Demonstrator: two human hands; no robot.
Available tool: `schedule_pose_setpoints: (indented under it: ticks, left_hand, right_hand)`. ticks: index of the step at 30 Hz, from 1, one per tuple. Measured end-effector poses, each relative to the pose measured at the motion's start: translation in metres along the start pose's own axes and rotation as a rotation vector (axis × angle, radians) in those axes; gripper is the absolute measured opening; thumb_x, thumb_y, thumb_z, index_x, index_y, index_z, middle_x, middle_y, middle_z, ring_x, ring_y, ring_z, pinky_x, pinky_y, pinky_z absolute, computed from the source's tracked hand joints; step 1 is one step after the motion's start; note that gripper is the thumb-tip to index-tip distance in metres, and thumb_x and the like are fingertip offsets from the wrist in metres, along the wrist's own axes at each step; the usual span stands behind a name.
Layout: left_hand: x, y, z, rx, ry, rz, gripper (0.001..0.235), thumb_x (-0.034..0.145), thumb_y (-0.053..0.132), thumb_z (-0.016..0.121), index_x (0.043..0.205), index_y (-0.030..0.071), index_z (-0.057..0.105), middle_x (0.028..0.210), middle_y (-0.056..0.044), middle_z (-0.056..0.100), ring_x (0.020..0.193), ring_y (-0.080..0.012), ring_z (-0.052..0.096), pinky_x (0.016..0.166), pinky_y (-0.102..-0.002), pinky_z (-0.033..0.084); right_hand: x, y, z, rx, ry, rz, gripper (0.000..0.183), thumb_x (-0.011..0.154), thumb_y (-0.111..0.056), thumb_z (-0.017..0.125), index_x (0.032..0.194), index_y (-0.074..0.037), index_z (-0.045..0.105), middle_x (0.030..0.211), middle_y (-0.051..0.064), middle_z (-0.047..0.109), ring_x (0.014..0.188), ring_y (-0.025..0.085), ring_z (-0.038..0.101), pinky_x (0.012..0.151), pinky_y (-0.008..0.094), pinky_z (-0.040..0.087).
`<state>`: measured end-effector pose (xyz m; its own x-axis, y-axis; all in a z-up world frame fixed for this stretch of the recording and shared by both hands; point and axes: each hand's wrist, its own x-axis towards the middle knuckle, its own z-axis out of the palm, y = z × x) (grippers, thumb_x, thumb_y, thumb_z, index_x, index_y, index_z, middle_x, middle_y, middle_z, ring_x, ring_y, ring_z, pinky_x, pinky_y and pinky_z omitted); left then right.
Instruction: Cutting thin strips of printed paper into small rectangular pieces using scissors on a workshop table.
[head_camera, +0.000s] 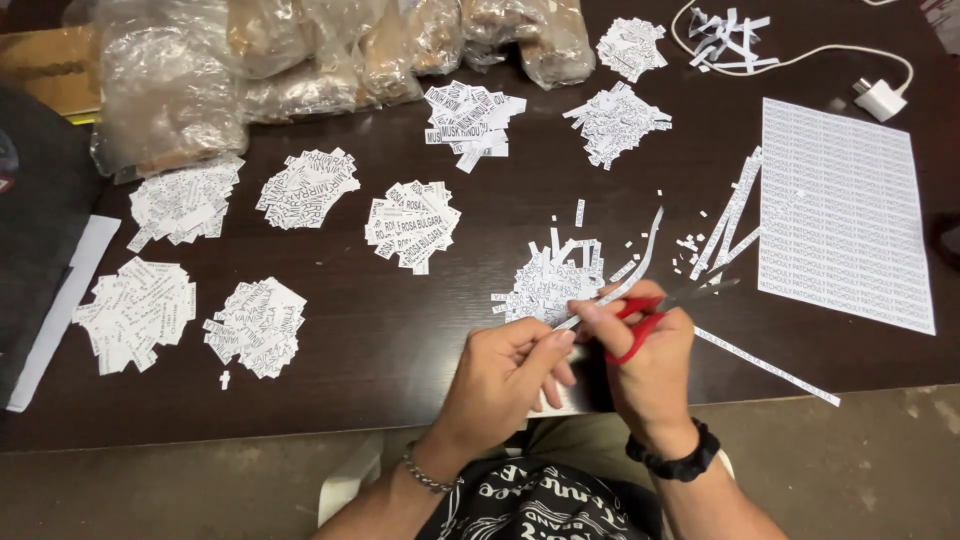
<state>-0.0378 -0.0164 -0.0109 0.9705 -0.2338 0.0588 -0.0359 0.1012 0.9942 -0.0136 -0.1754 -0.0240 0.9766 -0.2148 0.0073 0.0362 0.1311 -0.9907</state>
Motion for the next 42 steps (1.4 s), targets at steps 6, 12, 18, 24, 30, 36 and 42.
schedule_pose_setpoints:
  ticks: [6, 12, 18, 24, 30, 36, 42]
  left_hand:
    - [-0.022, -0.016, -0.043, 0.033, -0.046, -0.066, 0.036, 0.098, 0.021, 0.060, 0.070, 0.003, 0.073, 0.055, -0.007, 0.069, 0.045, -0.0131, 0.065, 0.041, -0.021, 0.050]
    - [-0.030, -0.043, -0.025, -0.345, 0.079, -0.162, 0.042, 0.071, -0.004, 0.088, 0.104, -0.004, 0.062, 0.076, -0.015, 0.073, 0.058, -0.0220, 0.072, 0.051, -0.029, 0.061]
    - [-0.003, -0.012, 0.028, -0.325, 0.103, -0.157, 0.028, 0.087, 0.031, 0.074, 0.080, 0.004, 0.068, 0.060, -0.011, 0.067, 0.047, -0.0125, 0.055, 0.046, -0.023, 0.045]
    - [0.020, -0.004, 0.030, -0.276, 0.329, 0.067, 0.019, 0.095, 0.014, 0.068, 0.087, -0.002, 0.075, 0.072, -0.012, 0.072, 0.060, -0.0180, 0.068, 0.048, -0.025, 0.054]
    - [0.028, -0.001, 0.008, -0.360, 0.404, 0.167, 0.014, 0.094, 0.008, 0.068, 0.093, -0.005, 0.072, 0.077, -0.015, 0.072, 0.069, -0.0216, 0.071, 0.069, -0.031, 0.063]
    - [0.033, 0.016, -0.008, -0.394, 0.386, 0.221, 0.015, 0.096, 0.013, 0.066, 0.091, 0.000, 0.068, 0.106, -0.029, 0.075, 0.085, -0.0313, 0.078, 0.081, -0.037, 0.070]
    - [0.040, 0.010, 0.014, -0.484, 0.139, 0.136, 0.022, 0.101, 0.018, 0.060, 0.101, -0.003, 0.053, 0.112, -0.037, 0.070, 0.099, -0.0488, 0.075, 0.081, -0.053, 0.069]
  right_hand:
    - [0.023, -0.015, -0.023, 0.241, 0.035, -0.027, 0.019, 0.088, 0.000, 0.074, 0.100, -0.002, 0.059, 0.068, 0.006, 0.065, 0.061, 0.012, 0.060, 0.060, 0.027, 0.056]
    - [0.016, -0.012, -0.001, 0.361, 0.053, 0.010, 0.018, 0.086, 0.000, 0.074, 0.095, -0.002, 0.059, 0.067, 0.008, 0.064, 0.054, 0.012, 0.055, 0.058, 0.028, 0.053]
    - [-0.004, -0.012, 0.019, 0.179, 0.080, -0.055, 0.020, 0.085, -0.004, 0.077, 0.097, -0.005, 0.061, 0.082, 0.016, 0.074, 0.087, 0.025, 0.079, 0.070, 0.024, 0.053]
    - [0.001, -0.012, 0.015, 0.062, 0.107, -0.053, 0.021, 0.081, -0.003, 0.081, 0.090, -0.002, 0.062, 0.073, 0.007, 0.069, 0.064, 0.015, 0.066, 0.064, 0.025, 0.051]
    - [0.014, 0.006, -0.015, 0.041, -0.219, -0.065, 0.022, 0.090, -0.016, 0.075, 0.100, 0.002, 0.066, 0.068, 0.001, 0.058, 0.062, 0.011, 0.057, 0.063, 0.026, 0.050]
    - [0.011, -0.004, -0.033, -0.136, -0.763, 0.075, 0.042, 0.082, -0.031, 0.080, 0.105, 0.003, 0.073, 0.083, 0.014, 0.086, 0.072, 0.017, 0.079, 0.071, 0.028, 0.060]
    - [0.008, -0.009, -0.038, -0.205, -0.638, 0.107, 0.037, 0.080, -0.031, 0.079, 0.098, 0.002, 0.075, 0.077, 0.015, 0.086, 0.074, 0.021, 0.083, 0.073, 0.033, 0.064]
